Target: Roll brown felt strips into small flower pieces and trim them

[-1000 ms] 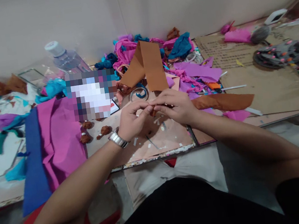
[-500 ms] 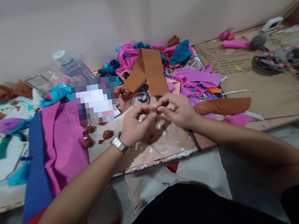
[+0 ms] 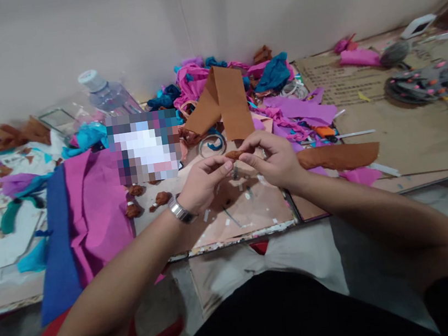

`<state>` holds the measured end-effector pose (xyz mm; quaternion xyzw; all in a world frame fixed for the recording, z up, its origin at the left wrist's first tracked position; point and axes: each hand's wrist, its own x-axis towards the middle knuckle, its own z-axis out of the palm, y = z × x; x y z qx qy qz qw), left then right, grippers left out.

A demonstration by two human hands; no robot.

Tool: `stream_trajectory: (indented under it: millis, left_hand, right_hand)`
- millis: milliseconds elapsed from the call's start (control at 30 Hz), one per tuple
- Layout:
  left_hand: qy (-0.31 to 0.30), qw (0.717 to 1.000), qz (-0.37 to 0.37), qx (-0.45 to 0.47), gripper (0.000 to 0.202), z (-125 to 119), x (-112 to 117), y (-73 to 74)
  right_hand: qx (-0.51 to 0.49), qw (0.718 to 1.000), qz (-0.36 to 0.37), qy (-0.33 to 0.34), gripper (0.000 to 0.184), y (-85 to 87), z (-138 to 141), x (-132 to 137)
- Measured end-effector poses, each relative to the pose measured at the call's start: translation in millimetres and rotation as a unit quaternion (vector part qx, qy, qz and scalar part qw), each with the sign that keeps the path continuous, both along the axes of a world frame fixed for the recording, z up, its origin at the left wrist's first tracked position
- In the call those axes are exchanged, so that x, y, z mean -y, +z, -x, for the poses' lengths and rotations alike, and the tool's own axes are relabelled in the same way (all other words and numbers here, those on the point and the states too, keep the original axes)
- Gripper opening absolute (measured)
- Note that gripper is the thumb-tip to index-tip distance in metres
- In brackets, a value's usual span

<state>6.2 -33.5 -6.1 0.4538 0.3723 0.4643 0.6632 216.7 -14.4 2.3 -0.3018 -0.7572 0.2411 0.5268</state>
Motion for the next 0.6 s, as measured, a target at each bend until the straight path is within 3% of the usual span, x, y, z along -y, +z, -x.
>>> stream_trajectory:
  millis: [200,333,600]
  left_hand:
    - [-0.022,0.999,0.026,0.014,0.037,-1.6,2.4,3.1]
    - [0.0,1.0,-0.012,0.008,0.032,-2.3,2.7,1.6]
    - [-0.003,0.993,-0.083,-0.089,0.03,2.7,-2.3,-10.8]
  right_hand:
    - [-0.014,1.0,0.005,0.016,0.019,-1.4,0.9,0.2]
    - [-0.026,0.999,0.022,0.026,0.021,-3.3,1.8,1.4]
    - [-0.044,0.998,0.044,0.026,0.024,-6.6,4.6,2.7]
